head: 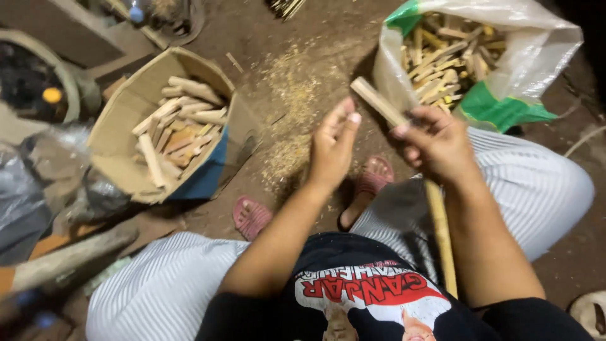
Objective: A person sits on the floor and manually inspects and cleans small wooden sticks, moving them between containers.
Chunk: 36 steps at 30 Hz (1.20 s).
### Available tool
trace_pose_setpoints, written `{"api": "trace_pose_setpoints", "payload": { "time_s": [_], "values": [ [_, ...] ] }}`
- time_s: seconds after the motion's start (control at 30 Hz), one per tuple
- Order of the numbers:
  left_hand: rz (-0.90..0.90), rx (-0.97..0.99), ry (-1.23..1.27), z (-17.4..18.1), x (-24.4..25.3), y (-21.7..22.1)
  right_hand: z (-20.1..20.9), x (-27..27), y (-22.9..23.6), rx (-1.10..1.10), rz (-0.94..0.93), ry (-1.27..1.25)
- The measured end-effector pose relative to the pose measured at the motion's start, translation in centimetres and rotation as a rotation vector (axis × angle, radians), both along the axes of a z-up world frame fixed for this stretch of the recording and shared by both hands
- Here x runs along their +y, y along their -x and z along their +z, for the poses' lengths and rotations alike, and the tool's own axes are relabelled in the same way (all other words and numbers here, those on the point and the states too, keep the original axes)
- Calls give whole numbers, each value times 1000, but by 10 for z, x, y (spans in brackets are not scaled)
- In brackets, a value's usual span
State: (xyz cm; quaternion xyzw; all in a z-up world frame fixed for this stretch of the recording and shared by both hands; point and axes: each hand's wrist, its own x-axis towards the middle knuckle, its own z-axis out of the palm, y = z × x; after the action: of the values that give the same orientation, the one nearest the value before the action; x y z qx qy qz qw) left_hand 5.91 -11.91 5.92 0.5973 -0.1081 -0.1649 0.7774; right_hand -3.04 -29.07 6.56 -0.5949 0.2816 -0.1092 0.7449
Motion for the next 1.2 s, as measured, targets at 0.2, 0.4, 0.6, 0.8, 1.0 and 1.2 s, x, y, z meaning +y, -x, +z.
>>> {"api": "trace_pose_setpoints", "payload": {
  "time_s": [0.2, 0.4, 0.6, 0.8, 1.0, 1.2],
  "values": [
    [335, -141, -466, 42, 60, -110, 16, -109, 15, 119, -359, 195],
    [172, 30, -1381, -91, 222, -208, 42, -90, 32, 20, -227, -86],
    [142, -186, -1759, -152, 237, -238, 2, -20, 2, -188, 4, -433],
    [6, -147, -1820, -132, 232, -245, -23, 60, -10, -149, 185, -682],
    [109, -26, -1561, -133, 248, -243, -13, 78, -7, -115, 262, -604],
    [452, -206, -1247, -19, 251, -189, -14, 71, 2, -131, 271, -560]
  ]
}}
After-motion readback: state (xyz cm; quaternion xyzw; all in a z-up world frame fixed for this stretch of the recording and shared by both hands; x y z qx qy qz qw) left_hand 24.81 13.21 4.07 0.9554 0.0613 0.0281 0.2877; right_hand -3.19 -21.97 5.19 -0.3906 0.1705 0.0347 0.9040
